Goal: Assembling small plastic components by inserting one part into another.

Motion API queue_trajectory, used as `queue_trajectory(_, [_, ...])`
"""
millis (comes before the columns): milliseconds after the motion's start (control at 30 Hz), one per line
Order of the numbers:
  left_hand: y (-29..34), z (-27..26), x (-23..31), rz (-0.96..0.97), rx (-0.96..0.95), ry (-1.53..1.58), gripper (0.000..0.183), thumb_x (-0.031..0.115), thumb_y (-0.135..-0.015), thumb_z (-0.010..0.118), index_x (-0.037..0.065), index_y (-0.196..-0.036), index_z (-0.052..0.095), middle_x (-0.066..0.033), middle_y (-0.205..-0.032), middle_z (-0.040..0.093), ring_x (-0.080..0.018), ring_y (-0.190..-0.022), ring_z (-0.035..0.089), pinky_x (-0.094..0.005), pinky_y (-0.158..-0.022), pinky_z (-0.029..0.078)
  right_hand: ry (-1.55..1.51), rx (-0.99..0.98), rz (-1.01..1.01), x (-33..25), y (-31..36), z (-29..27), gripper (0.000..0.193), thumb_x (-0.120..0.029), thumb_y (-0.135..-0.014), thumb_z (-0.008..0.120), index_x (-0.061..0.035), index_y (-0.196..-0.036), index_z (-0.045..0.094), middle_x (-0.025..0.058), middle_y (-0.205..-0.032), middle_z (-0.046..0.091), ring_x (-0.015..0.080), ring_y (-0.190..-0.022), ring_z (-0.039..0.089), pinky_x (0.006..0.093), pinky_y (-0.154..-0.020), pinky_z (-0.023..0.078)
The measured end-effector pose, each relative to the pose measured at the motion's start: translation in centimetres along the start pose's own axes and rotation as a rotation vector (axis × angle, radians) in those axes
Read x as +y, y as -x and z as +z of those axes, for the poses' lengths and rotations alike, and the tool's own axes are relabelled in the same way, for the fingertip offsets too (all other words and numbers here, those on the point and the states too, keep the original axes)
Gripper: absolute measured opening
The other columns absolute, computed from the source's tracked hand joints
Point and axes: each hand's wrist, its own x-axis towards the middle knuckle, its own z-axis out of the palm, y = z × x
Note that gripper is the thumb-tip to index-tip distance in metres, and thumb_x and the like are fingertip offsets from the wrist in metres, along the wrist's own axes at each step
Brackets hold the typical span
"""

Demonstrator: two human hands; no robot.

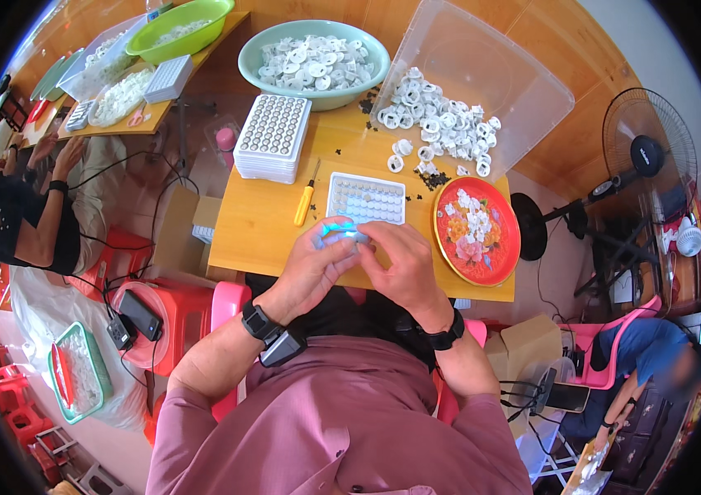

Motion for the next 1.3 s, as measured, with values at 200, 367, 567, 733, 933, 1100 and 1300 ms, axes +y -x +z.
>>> queue_trajectory(200, [-0.2,0.2,0.5,0.064,-0.017,0.003,0.033,0.006,-0.096,0.062,0.004,-0.127,0.050,-0.0117,-0.121,0.062,-0.0253,-0.111,0.063,-0.0359,-0.095,0.053,-0.009,-0.078,0.079,-0.5,-0.1,-0.1,0.027,-0.007,-0.075,0.077,-0.0051,-0.099,0.064,0.0120,-0.104,0.069,0.0315,-0.090,0.067,0.0396,-0.078,0.052])
queue_trajectory(367, [0.3,0.0,0.2,0.058,0.030,0.027,0.032,0.005,-0.097,0.060,0.003,-0.127,0.049,-0.0133,-0.118,0.063,-0.0253,-0.110,0.064,-0.0348,-0.095,0.053,0.050,-0.057,-0.001,-0.6,0.0,0.4,0.028,-0.004,-0.074,0.078,-0.0039,-0.099,0.065,0.0125,-0.102,0.070,0.0289,-0.086,0.069,0.0384,-0.075,0.053])
queue_trajectory(567, [0.4,-0.4,0.1,0.074,0.011,0.036,0.022,0.010,-0.098,0.061,0.007,-0.119,0.054,-0.0102,-0.115,0.064,-0.0193,-0.106,0.065,-0.0324,-0.093,0.053,0.144,-0.045,-0.056,-1.3,-0.3,0.8,0.023,-0.008,-0.074,0.076,-0.0062,-0.093,0.064,0.0102,-0.100,0.071,0.0302,-0.083,0.068,0.0385,-0.071,0.051])
queue_trajectory(733, [0.4,-0.1,0.8,0.045,-0.043,0.085,0.024,0.014,-0.100,0.059,0.006,-0.121,0.053,-0.0114,-0.116,0.064,-0.0217,-0.106,0.065,-0.0331,-0.094,0.053,-0.171,-0.145,0.275,0.1,-1.4,0.2,0.025,-0.012,-0.078,0.077,-0.0046,-0.100,0.068,0.0108,-0.098,0.072,0.0275,-0.082,0.069,0.0363,-0.073,0.052])
queue_trajectory(933, [0.1,0.3,1.1,-0.042,-0.051,0.110,0.026,0.021,-0.102,0.056,0.006,-0.122,0.051,-0.0136,-0.118,0.065,-0.0219,-0.104,0.067,-0.0331,-0.092,0.054,-0.225,-0.758,0.419,1.9,-8.1,-2.8,0.018,-0.011,-0.085,0.072,0.0006,-0.099,0.071,0.0101,-0.093,0.072,0.0149,-0.084,0.068,0.0298,-0.074,0.053])
queue_trajectory(1100, [0.0,-0.5,0.7,-0.046,-0.055,0.093,0.025,0.026,-0.104,0.053,0.007,-0.119,0.054,-0.0142,-0.116,0.067,-0.0222,-0.099,0.068,-0.0319,-0.088,0.055,-0.282,0.096,0.390,5.5,-14.8,-2.5,0.017,-0.007,-0.089,0.066,0.0018,-0.103,0.070,0.0039,-0.083,0.072,0.0116,-0.075,0.066,0.0254,-0.069,0.051])
queue_trajectory(1300, [0.0,-0.5,0.7,-0.053,-0.020,0.030,0.019,0.023,-0.102,0.056,0.008,-0.113,0.058,-0.0120,-0.108,0.069,-0.0220,-0.094,0.070,-0.0315,-0.085,0.055,0.154,-0.356,0.462,11.1,-12.8,-1.9,0.017,-0.017,-0.079,0.067,-0.0072,-0.090,0.076,0.0221,-0.085,0.072,0.0361,-0.081,0.071,0.0434,-0.076,0.055])
